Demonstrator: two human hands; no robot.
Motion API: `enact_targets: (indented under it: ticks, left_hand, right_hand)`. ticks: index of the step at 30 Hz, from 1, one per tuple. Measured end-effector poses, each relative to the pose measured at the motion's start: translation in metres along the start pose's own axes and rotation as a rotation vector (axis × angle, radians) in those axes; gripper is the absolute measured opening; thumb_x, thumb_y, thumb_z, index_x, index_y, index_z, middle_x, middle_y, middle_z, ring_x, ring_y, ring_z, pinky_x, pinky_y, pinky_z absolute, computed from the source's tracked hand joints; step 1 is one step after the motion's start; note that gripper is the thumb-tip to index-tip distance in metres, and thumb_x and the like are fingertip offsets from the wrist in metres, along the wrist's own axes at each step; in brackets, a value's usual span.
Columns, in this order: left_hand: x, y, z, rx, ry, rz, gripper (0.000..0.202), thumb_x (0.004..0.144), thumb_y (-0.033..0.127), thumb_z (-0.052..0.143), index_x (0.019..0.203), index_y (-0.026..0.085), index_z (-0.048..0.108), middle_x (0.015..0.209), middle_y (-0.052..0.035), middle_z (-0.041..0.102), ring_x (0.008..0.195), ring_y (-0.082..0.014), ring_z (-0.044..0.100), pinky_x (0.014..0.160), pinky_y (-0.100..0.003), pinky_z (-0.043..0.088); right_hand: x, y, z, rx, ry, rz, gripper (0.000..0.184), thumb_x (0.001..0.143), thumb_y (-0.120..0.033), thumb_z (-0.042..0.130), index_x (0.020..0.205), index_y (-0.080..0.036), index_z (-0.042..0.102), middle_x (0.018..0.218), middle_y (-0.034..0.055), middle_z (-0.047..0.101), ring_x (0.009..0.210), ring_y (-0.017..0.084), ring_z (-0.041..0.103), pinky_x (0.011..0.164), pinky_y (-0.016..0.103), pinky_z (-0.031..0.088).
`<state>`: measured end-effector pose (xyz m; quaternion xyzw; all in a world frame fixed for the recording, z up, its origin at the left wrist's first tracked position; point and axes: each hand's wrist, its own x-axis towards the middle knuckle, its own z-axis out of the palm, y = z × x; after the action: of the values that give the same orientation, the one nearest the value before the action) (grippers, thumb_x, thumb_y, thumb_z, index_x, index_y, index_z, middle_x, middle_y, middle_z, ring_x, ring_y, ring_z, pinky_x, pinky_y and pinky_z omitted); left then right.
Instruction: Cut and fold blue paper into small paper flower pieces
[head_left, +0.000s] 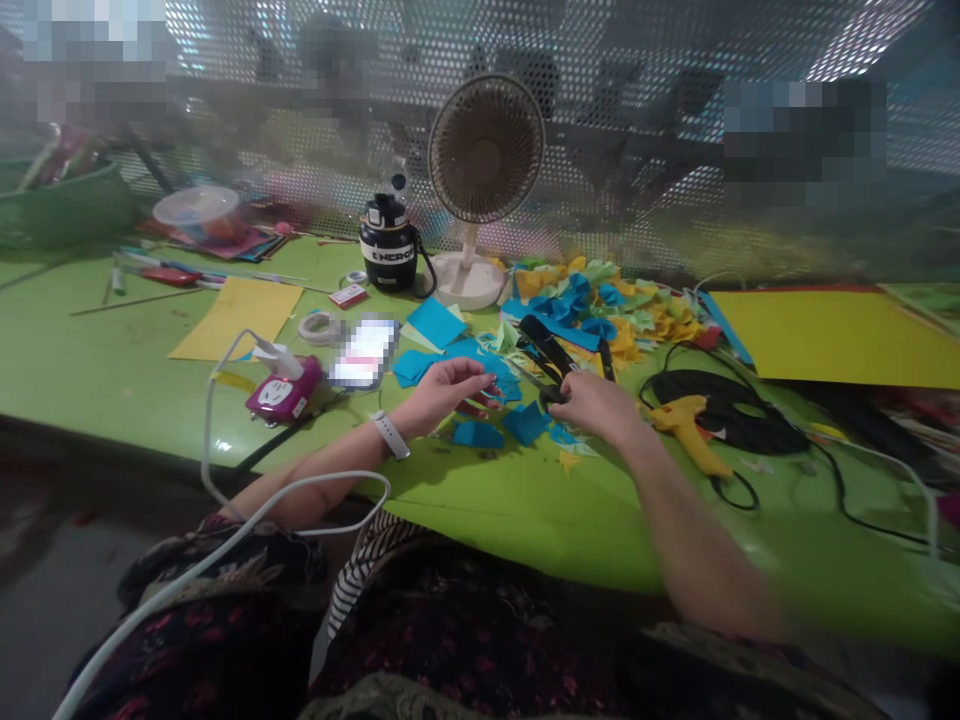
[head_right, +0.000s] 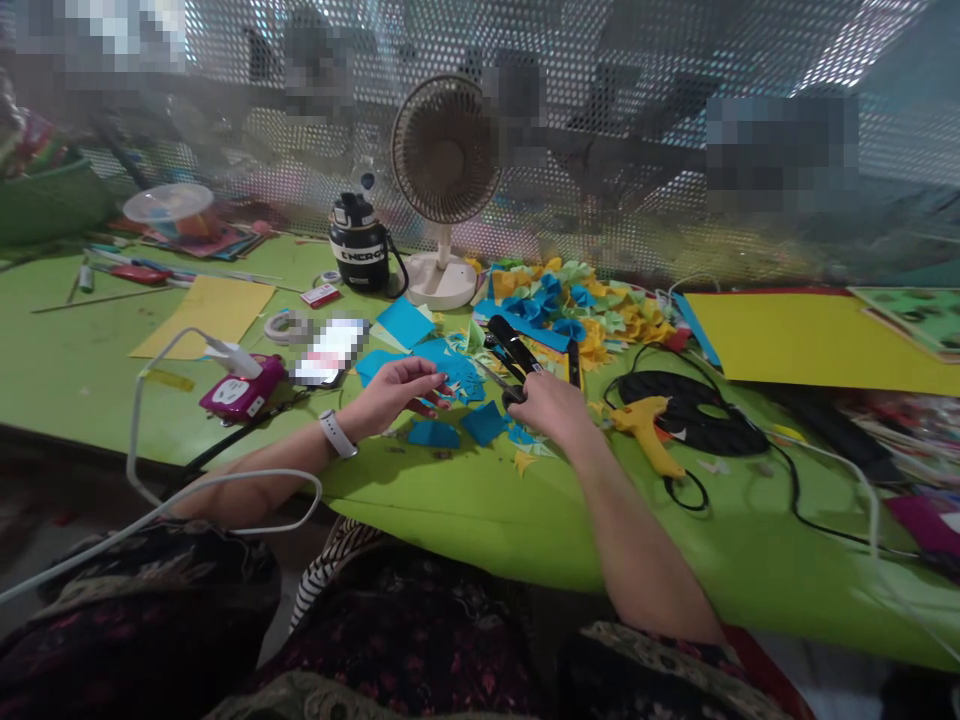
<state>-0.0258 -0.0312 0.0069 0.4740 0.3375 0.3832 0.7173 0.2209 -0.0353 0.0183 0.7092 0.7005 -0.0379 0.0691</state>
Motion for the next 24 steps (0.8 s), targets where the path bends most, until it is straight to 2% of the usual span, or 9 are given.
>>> enact_targets:
  ticks: [6, 9, 14, 17, 21, 24]
  left_hand:
    - [0.0, -0.002, -0.002, 0.02, -0.008, 0.016, 0.024, 0.083, 0.029, 0.074, 0.087, 0.013, 0.056, 0.081, -0.0043, 0.073, 0.067, -0.0126, 0.072, 0.058, -0.023, 0.058]
    - [0.001, -0.003, -0.003, 0.019, -0.008, 0.026, 0.024, 0.083, 0.029, 0.074, 0.086, 0.013, 0.057, 0.082, -0.004, 0.072, 0.067, -0.0128, 0.072, 0.059, -0.024, 0.058]
    - [0.002, -0.002, -0.002, 0.009, 0.022, 0.038, 0.026, 0.082, 0.03, 0.076, 0.086, 0.014, 0.056, 0.082, -0.0048, 0.073, 0.069, -0.0127, 0.072, 0.06, -0.022, 0.056]
    - [0.002, -0.001, -0.001, -0.011, 0.046, 0.05, 0.023, 0.083, 0.028, 0.074, 0.085, 0.014, 0.056, 0.083, -0.0052, 0.074, 0.069, -0.0123, 0.072, 0.059, -0.022, 0.055]
    - [0.001, 0.0, -0.001, -0.03, 0.063, 0.059, 0.018, 0.085, 0.025, 0.072, 0.088, 0.013, 0.059, 0.082, -0.0054, 0.073, 0.069, -0.0124, 0.072, 0.059, -0.022, 0.055]
    - [0.002, 0.0, -0.003, -0.027, 0.063, 0.071, 0.019, 0.085, 0.027, 0.073, 0.089, 0.013, 0.06, 0.083, -0.0055, 0.073, 0.072, -0.0133, 0.072, 0.061, -0.023, 0.055]
  right_hand:
    - [-0.003, 0.002, -0.003, -0.034, -0.012, 0.012, 0.028, 0.077, -0.033, 0.061, 0.099, -0.017, 0.066, 0.107, 0.0134, 0.071, 0.09, 0.028, 0.067, 0.059, 0.032, 0.037]
    - [-0.003, 0.004, -0.004, -0.03, -0.012, 0.017, 0.026, 0.077, -0.032, 0.06, 0.098, -0.018, 0.066, 0.103, 0.0137, 0.072, 0.088, 0.028, 0.068, 0.058, 0.031, 0.036]
    - [-0.004, 0.008, -0.007, 0.041, -0.017, 0.056, 0.023, 0.076, -0.035, 0.061, 0.094, -0.02, 0.066, 0.095, 0.0102, 0.074, 0.085, 0.027, 0.068, 0.059, 0.031, 0.035]
    - [-0.005, 0.011, -0.01, 0.1, -0.003, 0.078, 0.024, 0.075, -0.035, 0.064, 0.095, -0.021, 0.066, 0.098, 0.0081, 0.075, 0.088, 0.027, 0.069, 0.061, 0.03, 0.037]
    - [-0.005, 0.015, -0.01, 0.174, -0.007, 0.047, 0.026, 0.075, -0.034, 0.065, 0.098, -0.023, 0.069, 0.106, 0.0053, 0.076, 0.093, 0.025, 0.069, 0.063, 0.028, 0.039]
    - [-0.003, 0.016, -0.007, 0.159, -0.038, 0.02, 0.021, 0.076, -0.034, 0.065, 0.093, -0.024, 0.072, 0.101, 0.0043, 0.076, 0.088, 0.023, 0.068, 0.061, 0.028, 0.038]
